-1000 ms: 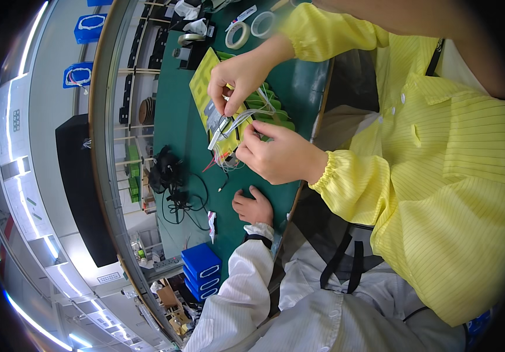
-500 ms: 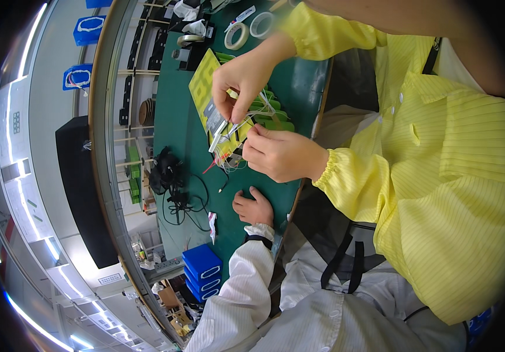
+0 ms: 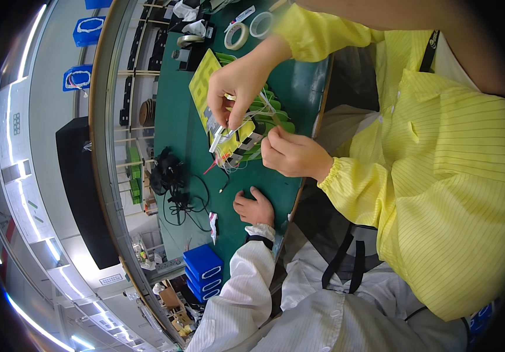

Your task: Assembling or repairing a large battery pack by organizing wires and applying tape.

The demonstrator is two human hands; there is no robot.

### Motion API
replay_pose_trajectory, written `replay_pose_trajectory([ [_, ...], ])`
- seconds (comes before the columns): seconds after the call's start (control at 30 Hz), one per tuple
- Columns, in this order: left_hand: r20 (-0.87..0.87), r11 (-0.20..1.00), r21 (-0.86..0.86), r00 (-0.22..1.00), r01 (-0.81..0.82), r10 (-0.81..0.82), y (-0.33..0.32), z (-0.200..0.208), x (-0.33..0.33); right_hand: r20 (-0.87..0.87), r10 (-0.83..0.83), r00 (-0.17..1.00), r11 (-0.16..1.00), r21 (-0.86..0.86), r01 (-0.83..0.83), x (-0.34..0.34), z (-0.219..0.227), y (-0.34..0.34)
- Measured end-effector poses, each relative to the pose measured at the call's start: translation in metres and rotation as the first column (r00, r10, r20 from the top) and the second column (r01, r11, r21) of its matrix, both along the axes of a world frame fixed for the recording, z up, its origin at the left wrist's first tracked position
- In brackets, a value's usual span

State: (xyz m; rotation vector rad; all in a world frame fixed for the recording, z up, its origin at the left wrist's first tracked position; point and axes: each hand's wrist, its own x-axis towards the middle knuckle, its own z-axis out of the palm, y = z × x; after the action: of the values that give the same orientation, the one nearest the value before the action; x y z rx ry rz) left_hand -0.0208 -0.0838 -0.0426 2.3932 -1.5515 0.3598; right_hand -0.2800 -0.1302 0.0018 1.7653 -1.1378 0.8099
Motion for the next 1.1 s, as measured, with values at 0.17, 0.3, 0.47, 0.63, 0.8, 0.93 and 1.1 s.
replay_pose_trajectory([
  [0.17,0.007,1.000,-0.005,1.000,0.005,-0.005,0.001,-0.002,-0.001,-0.051,-0.076,0.996,0.995,-0.071,0.072,0.001,-0.005,0.004],
  [0.3,0.019,1.000,-0.012,1.000,-0.016,0.017,0.001,0.002,0.002,0.028,-0.062,0.998,0.989,-0.132,0.065,0.002,-0.004,-0.006],
  [0.47,0.027,1.000,-0.030,1.000,0.006,-0.005,0.001,-0.004,-0.002,0.039,0.070,0.997,0.990,-0.122,-0.065,-0.009,-0.001,-0.010],
  [0.63,0.033,0.999,-0.037,0.999,-0.001,0.002,-0.002,0.000,0.006,0.170,0.032,0.985,0.998,-0.057,-0.022,-0.001,-0.008,-0.010],
  [0.8,0.020,1.000,-0.029,1.000,0.005,-0.005,0.000,-0.003,0.002,0.427,0.154,0.891,0.982,0.031,-0.185,0.004,-0.010,-0.002],
  [0.93,0.029,0.999,-0.034,0.999,-0.015,0.016,0.000,0.002,0.008,0.645,0.246,0.724,0.948,-0.002,-0.319,0.012,-0.006,-0.009],
  [1.1,0.004,1.000,-0.022,1.000,0.004,-0.004,0.001,-0.001,-0.004,0.685,0.271,0.676,0.941,-0.041,-0.336,0.000,-0.005,-0.006],
])
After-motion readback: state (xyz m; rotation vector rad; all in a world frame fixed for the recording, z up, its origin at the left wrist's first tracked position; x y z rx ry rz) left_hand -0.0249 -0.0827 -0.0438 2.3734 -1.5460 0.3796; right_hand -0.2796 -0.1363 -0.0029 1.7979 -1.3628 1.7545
